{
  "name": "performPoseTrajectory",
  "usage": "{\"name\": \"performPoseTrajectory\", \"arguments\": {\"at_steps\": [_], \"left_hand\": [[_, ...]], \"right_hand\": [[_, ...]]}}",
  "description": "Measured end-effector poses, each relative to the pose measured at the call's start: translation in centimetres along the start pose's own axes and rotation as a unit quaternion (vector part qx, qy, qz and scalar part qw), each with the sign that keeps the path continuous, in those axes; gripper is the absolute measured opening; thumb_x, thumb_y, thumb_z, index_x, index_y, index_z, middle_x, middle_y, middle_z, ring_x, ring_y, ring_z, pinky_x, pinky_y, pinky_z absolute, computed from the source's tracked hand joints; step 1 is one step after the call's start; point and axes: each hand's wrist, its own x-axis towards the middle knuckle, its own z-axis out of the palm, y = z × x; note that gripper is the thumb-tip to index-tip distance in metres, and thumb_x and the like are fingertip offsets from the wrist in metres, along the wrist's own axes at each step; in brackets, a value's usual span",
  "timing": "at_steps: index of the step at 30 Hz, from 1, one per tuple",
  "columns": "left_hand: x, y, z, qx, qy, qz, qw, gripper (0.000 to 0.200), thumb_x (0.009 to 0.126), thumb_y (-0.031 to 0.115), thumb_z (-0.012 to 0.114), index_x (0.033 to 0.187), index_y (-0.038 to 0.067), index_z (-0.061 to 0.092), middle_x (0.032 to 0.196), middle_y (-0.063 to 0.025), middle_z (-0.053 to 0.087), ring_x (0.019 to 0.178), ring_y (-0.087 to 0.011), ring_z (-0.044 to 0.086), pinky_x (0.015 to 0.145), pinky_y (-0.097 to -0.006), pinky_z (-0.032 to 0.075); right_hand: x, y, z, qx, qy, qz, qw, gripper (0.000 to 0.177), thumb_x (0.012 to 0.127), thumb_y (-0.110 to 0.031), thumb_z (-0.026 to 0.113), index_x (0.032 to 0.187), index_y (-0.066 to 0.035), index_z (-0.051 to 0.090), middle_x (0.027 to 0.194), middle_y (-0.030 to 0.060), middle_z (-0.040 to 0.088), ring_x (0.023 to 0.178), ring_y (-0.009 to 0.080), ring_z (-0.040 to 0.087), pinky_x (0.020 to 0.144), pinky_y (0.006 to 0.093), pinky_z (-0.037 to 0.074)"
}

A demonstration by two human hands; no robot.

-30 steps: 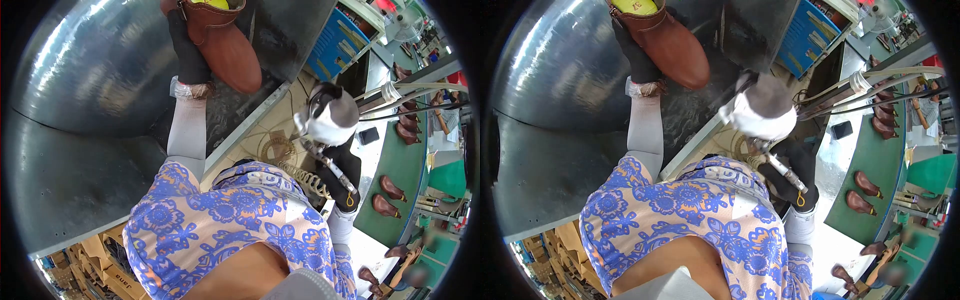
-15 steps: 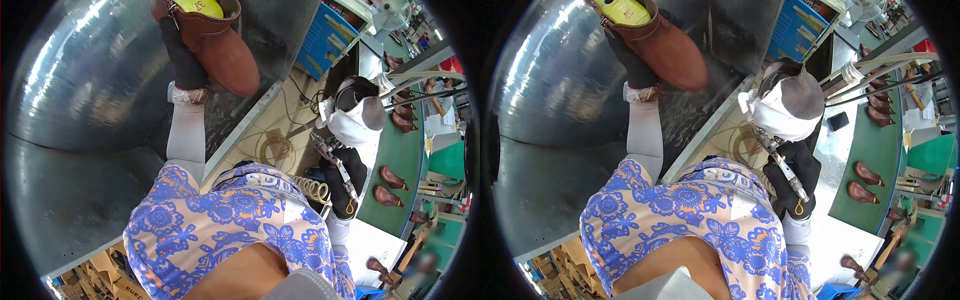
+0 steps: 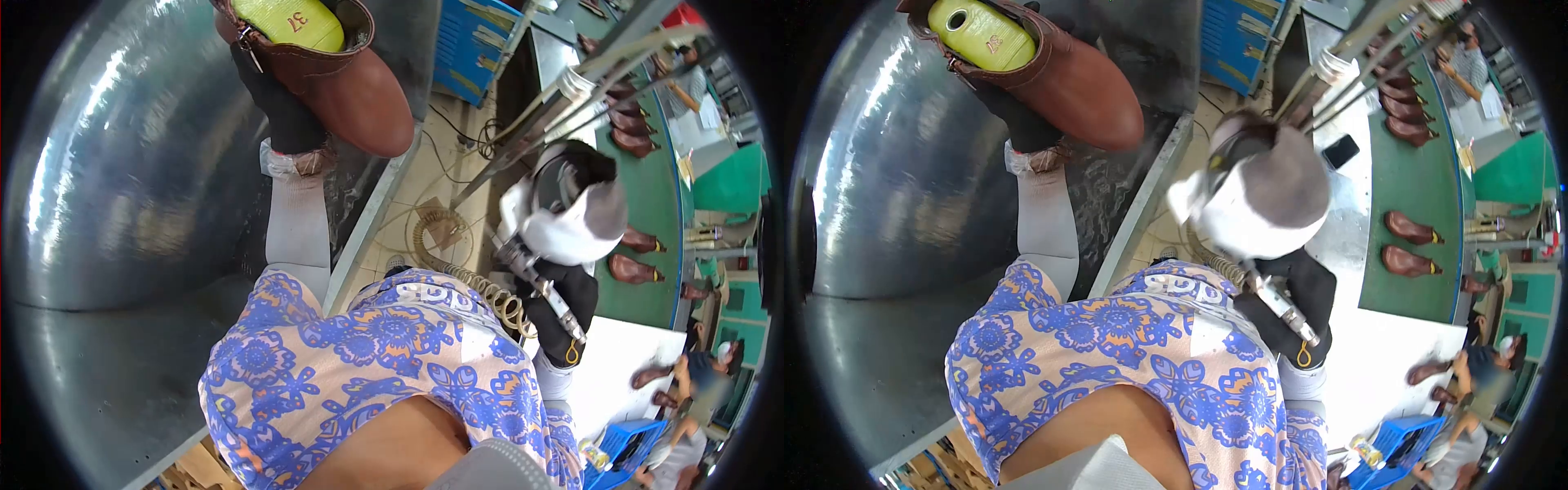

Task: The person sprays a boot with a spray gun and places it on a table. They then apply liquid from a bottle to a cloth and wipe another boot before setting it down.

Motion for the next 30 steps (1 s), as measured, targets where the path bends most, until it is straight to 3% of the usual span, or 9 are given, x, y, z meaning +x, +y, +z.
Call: {"name": "performPoseTrajectory", "arguments": {"at_steps": [5,7,16,18,20,23,25,28,30], "left_hand": [[0.0,-4.4,1.6,-0.138,-0.01,-0.041,0.989,0.06,0.096,0.048,0.038,0.139,0.007,0.033,0.135,-0.0136,0.044,0.119,-0.0298,0.046,0.103,-0.0429,0.036],[0.0,-6.0,6.6,0.226,0.224,-0.029,0.947,0.06,0.095,0.049,0.04,0.137,0.007,0.036,0.132,-0.0138,0.048,0.116,-0.0291,0.049,0.101,-0.0429,0.039],[-2.5,-19.4,6.8,-0.023,0.099,-0.167,0.981,0.047,0.097,0.044,0.04,0.132,0.013,0.041,0.127,-0.0027,0.049,0.116,-0.0174,0.047,0.099,-0.0346,0.038],[-3.3,-22.6,8.8,-0.097,0.07,-0.208,0.971,0.045,0.098,0.041,0.039,0.131,0.012,0.042,0.126,-0.0029,0.05,0.115,-0.0169,0.048,0.098,-0.0339,0.039],[-4.5,-20.0,8.2,-0.142,0.051,-0.228,0.962,0.043,0.098,0.04,0.038,0.131,0.012,0.043,0.126,-0.003,0.05,0.115,-0.0166,0.049,0.097,-0.0336,0.04],[-6.6,-24.3,7.0,0.097,0.063,-0.188,0.975,0.043,0.098,0.04,0.039,0.129,0.011,0.045,0.126,-0.0032,0.051,0.112,-0.0169,0.051,0.095,-0.0332,0.042],[-7.9,-25.4,10.0,-0.069,0.087,-0.291,0.95,0.045,0.098,0.041,0.039,0.127,0.009,0.046,0.126,-0.0039,0.051,0.113,-0.0172,0.051,0.095,-0.0323,0.042],[-10.2,-27.0,13.6,-0.24,-0.063,-0.472,0.846,0.065,0.092,0.059,0.035,0.126,0.004,0.047,0.116,-0.013,0.058,0.102,-0.0261,0.058,0.09,-0.0383,0.048],[-12.8,-29.9,13.9,-0.272,-0.042,-0.546,0.791,0.072,0.09,0.064,0.034,0.126,0.003,0.046,0.112,-0.0168,0.059,0.096,-0.0307,0.06,0.087,-0.0431,0.049]], "right_hand": [[-2.6,1.1,-1.7,0.062,0.004,0.027,0.998,0.033,0.062,-0.009,0.074,0.09,0.002,0.061,0.083,0.0118,0.064,0.07,0.0186,0.059,0.064,0.0276,0.044],[-3.9,0.6,-2.2,0.079,0.046,0.048,0.995,0.035,0.062,-0.01,0.076,0.091,0.002,0.061,0.085,0.012,0.065,0.074,0.0194,0.062,0.065,0.0287,0.046],[-10.2,2.9,-6.8,0.064,0.168,0.216,0.96,0.043,0.056,-0.009,0.084,0.091,0.001,0.062,0.086,0.0108,0.064,0.084,0.0206,0.062,0.073,0.0295,0.045],[-11.9,4.0,-7.7,-0.019,0.176,0.128,0.976,0.034,0.059,-0.006,0.078,0.089,0.001,0.062,0.083,0.0108,0.064,0.07,0.021,0.06,0.062,0.0303,0.045],[-13.3,1.0,-3.7,0.025,0.255,0.182,0.949,0.029,0.063,-0.007,0.074,0.089,0.001,0.062,0.082,0.0113,0.065,0.068,0.0207,0.061,0.061,0.0303,0.046],[-14.4,0.7,-2.4,0.117,0.397,0.227,0.882,0.042,0.081,-0.036,0.064,0.096,0.002,0.056,0.085,0.0163,0.067,0.068,0.0207,0.065,0.059,0.0281,0.05],[-15.2,0.7,-1.6,0.142,0.481,0.232,0.834,0.056,0.087,-0.053,0.053,0.1,0.001,0.05,0.088,0.0196,0.066,0.058,0.0184,0.063,0.046,0.0235,0.047],[-16.5,1.1,-1.0,0.14,0.544,0.19,0.805,0.05,0.09,-0.047,0.052,0.097,0.002,0.049,0.09,0.023,0.065,0.046,0.015,0.056,0.043,0.0222,0.044],[-17.5,0.7,-0.1,0.128,0.571,0.197,0.786,0.048,0.094,-0.044,0.045,0.104,0.002,0.049,0.091,0.0256,0.064,0.045,0.0157,0.057,0.039,0.0241,0.046]]}}
